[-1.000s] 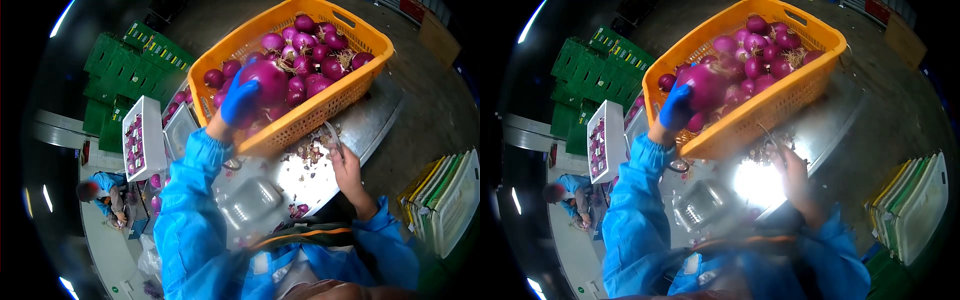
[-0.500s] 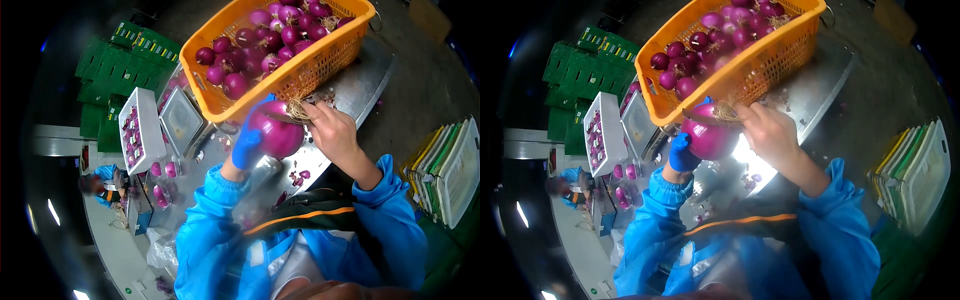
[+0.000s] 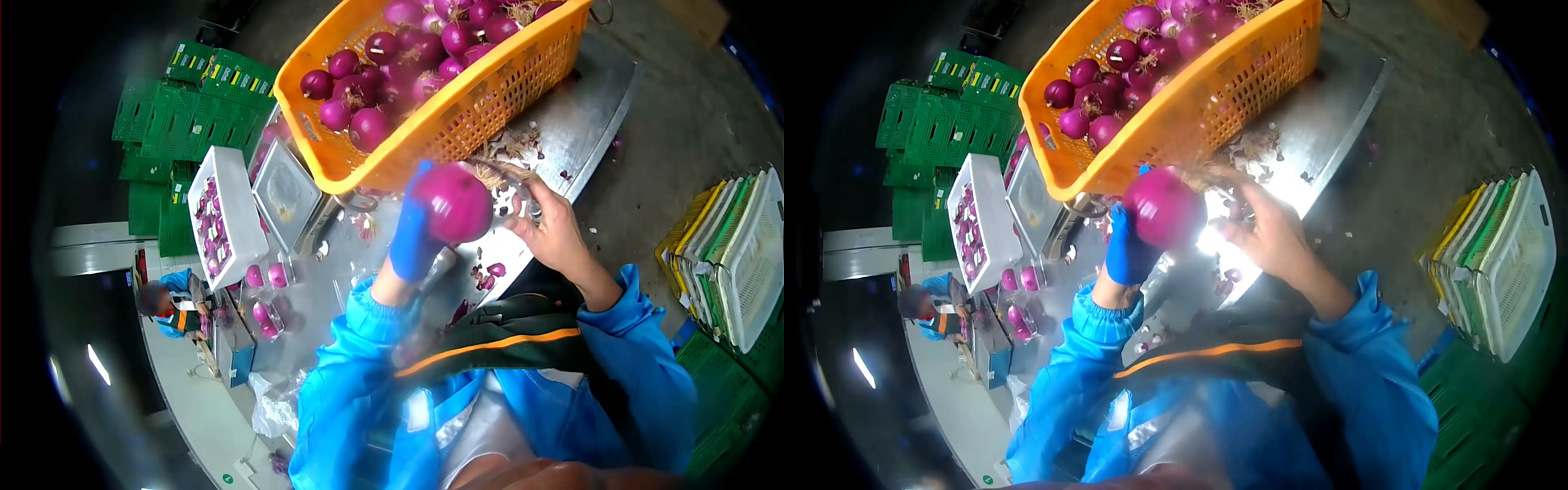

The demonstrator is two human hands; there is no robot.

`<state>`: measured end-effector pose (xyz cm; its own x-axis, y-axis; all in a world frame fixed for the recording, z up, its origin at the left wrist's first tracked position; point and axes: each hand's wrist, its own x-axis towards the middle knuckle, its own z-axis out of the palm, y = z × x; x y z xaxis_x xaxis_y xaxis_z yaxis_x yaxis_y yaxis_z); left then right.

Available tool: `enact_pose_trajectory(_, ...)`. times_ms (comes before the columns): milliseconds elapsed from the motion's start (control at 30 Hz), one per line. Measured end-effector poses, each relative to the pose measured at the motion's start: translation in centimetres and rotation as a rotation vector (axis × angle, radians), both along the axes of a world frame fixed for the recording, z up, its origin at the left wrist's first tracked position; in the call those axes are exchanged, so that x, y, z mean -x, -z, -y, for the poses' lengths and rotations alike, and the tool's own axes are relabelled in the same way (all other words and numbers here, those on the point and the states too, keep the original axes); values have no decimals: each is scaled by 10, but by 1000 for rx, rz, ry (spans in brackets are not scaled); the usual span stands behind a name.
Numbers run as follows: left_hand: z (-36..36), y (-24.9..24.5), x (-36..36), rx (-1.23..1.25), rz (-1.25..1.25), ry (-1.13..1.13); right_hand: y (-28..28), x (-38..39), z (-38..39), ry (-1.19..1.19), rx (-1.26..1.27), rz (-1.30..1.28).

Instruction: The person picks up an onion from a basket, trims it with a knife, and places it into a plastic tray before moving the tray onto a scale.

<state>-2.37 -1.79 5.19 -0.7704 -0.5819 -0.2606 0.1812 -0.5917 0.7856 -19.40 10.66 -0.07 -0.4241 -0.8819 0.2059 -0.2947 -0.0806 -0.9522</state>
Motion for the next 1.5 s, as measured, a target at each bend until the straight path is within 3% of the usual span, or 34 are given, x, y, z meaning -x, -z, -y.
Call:
enact_pose_trajectory(100, 4, -5, -4, 275, 182, 147, 11, 0, 11, -168, 207, 268)
enact_pose_trajectory(167, 3, -6, -7, 540, 174, 169, 28, 4, 4, -299, 78, 983)
enact_pose_trajectory(233, 3, 18, -10, 940, 185, 72, 18, -7, 8, -350, 8, 1225)
enact_pose_trajectory(267, 4, 29, -7, 979, 174, 37, 21, -17, 8, -349, -27, 1332)
enact_pose_trajectory(300, 2, 35, -6, 835, 154, 17, 26, -23, 8, -346, -63, 1439)
enact_pose_trajectory(333, 1, 38, -5, 692, 134, -2, 33, -21, 8, -380, -73, 1411)
enact_pose_trajectory(433, 1, 46, -7, 419, 70, -34, 34, -5, 8, -100, -311, 465)
enact_pose_trajectory(467, 1, 44, -9, 376, 70, -24, 28, -5, 5, 109, -98, 27)
enact_pose_trajectory(567, 0, 36, -8, 322, 70, 40, -5, 7, -6, 32, -33, -621)
enact_pose_trajectory(733, -3, 19, -11, 329, 94, 163, -12, 13, 4, 33, 65, -855)
enact_pose_trajectory(933, 0, 19, -19, 323, 79, 195, 16, 21, -2, 23, -43, -799)
enact_pose_trajectory(1067, -6, 23, -21, 548, 228, 34, 29, 13, -7, 7, 98, -475)
enact_pose_trajectory(1133, -11, 15, -10, 667, 284, -31, 21, 2, -7, -204, -45, 370)
enact_pose_trajectory(1200, -4, 25, -8, 453, 136, 29, 4, -10, 1, -233, -65, 751)
enact_pose_trajectory(1267, -7, 23, -5, 158, 21, 119, 12, -11, 3, -221, -62, 741)
enact_pose_trajectory(1367, -10, 33, -8, 380, 114, 18, 31, -9, 2, -115, -109, 226)
enact_pose_trajectory(1433, -12, 37, -7, 529, 174, -68, 16, -6, -3, 25, -106, -284)
enact_pose_trajectory(1500, -17, 41, -6, 675, 237, -179, 12, -11, 0, 98, -67, -446)
